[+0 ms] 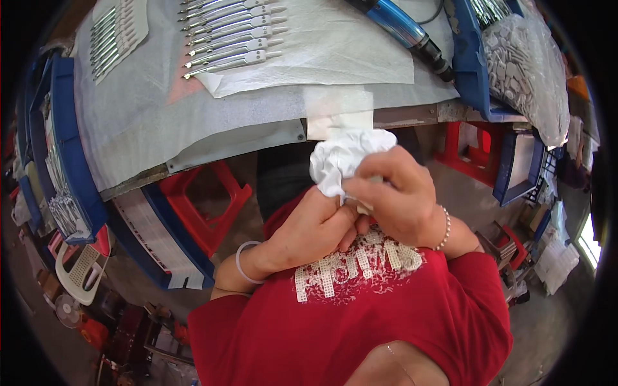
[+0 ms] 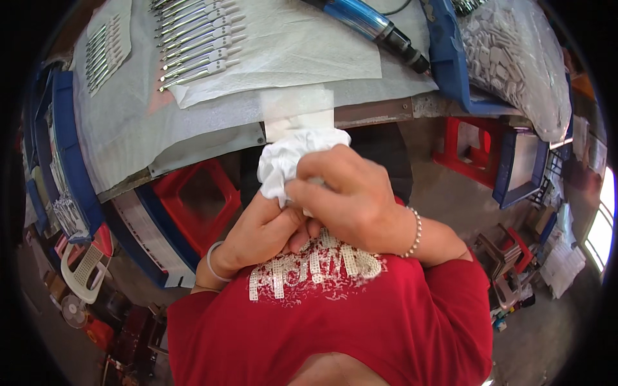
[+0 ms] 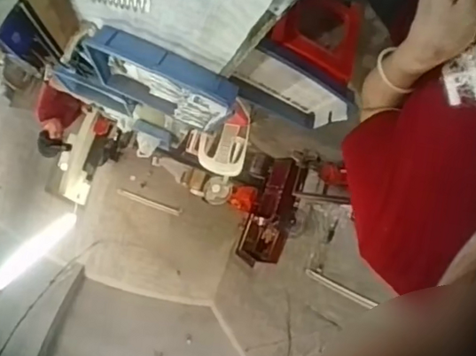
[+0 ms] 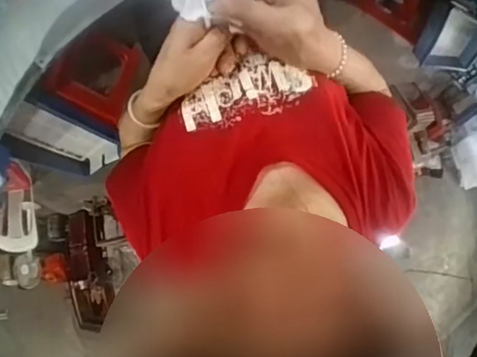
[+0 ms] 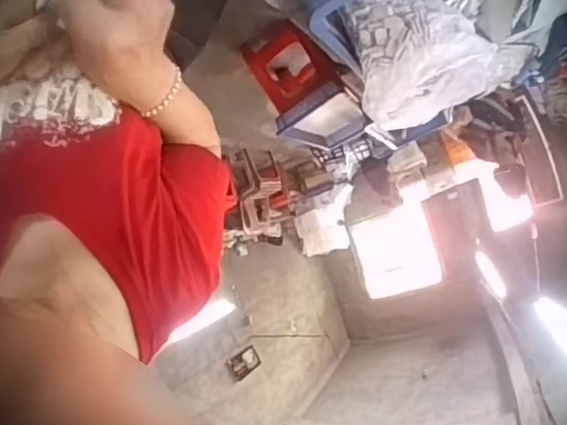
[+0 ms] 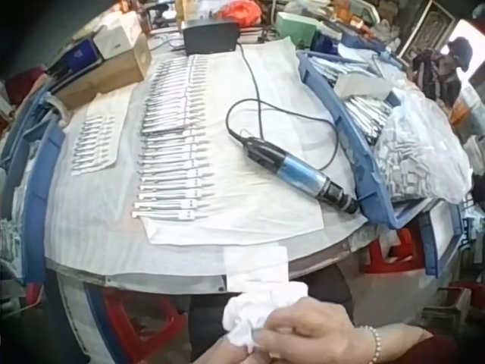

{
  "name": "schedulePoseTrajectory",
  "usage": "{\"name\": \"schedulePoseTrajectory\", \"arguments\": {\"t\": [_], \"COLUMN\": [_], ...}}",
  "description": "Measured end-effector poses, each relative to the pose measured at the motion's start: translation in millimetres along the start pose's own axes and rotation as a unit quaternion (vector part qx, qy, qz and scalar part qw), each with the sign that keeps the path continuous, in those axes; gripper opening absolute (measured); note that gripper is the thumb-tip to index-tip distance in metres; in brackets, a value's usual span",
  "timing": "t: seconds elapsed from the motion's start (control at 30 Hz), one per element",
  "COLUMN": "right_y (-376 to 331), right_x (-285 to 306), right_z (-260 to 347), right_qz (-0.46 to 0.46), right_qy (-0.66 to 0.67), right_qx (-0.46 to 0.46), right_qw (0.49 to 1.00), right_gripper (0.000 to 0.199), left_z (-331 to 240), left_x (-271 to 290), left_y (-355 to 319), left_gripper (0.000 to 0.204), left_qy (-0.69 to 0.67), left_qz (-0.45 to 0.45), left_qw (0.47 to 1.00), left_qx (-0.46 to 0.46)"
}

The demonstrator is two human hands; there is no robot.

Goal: Using a handheld rotary tool to finish or assemble small hardware components at a workbench.

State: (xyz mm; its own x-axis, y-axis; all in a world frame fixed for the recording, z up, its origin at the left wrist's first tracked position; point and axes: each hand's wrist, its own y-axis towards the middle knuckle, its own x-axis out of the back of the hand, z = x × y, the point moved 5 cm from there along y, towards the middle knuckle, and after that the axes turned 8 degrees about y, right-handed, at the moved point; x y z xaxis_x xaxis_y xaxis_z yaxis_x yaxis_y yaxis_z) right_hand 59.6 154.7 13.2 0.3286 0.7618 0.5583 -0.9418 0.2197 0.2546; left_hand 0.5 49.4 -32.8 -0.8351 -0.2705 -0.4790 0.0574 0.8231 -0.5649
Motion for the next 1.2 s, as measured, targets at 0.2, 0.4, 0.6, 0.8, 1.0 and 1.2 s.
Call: {"name": "schedulePoseTrajectory", "arguments": {"t": [0.2,0.4,0.6,0.8,1.0,1.2], "right_y": [-0.7,4.7,5.6,9.2,10.4,12.6], "right_x": [4.3,7.4,1.2,0.6,2.2,19.4], "right_z": [-11.3,-13.8,-14.3,-7.0,-4.4,-15.3], "right_qz": [-0.078,-0.081,-0.064,-0.003,-0.057,-0.093], "right_qy": [0.103,0.008,-0.018,-0.017,-0.067,-0.063], "right_qx": [-0.083,-0.030,-0.010,-0.018,0.000,-0.083], "right_qw": [0.988,0.996,0.998,1.000,0.996,0.990], "right_gripper": [0.018,0.020,0.022,0.019,0.014,0.017], "left_z": [-1.5,-9.5,-8.9,-7.2,-20.8,-27.2], "left_x": [6.9,7.9,9.4,11.3,11.4,8.9], "left_y": [0.6,-3.0,3.4,3.2,6.1,6.7], "left_gripper": [0.018,0.020,0.023,0.025,0.011,0.025], "left_qy": [0.051,0.039,0.017,0.050,0.289,0.591], "left_qz": [0.039,0.038,0.034,0.014,-0.063,-0.222], "left_qw": [0.998,0.998,0.999,0.999,0.929,0.733], "left_qx": [0.025,0.026,0.023,0.009,-0.222,-0.254]}}
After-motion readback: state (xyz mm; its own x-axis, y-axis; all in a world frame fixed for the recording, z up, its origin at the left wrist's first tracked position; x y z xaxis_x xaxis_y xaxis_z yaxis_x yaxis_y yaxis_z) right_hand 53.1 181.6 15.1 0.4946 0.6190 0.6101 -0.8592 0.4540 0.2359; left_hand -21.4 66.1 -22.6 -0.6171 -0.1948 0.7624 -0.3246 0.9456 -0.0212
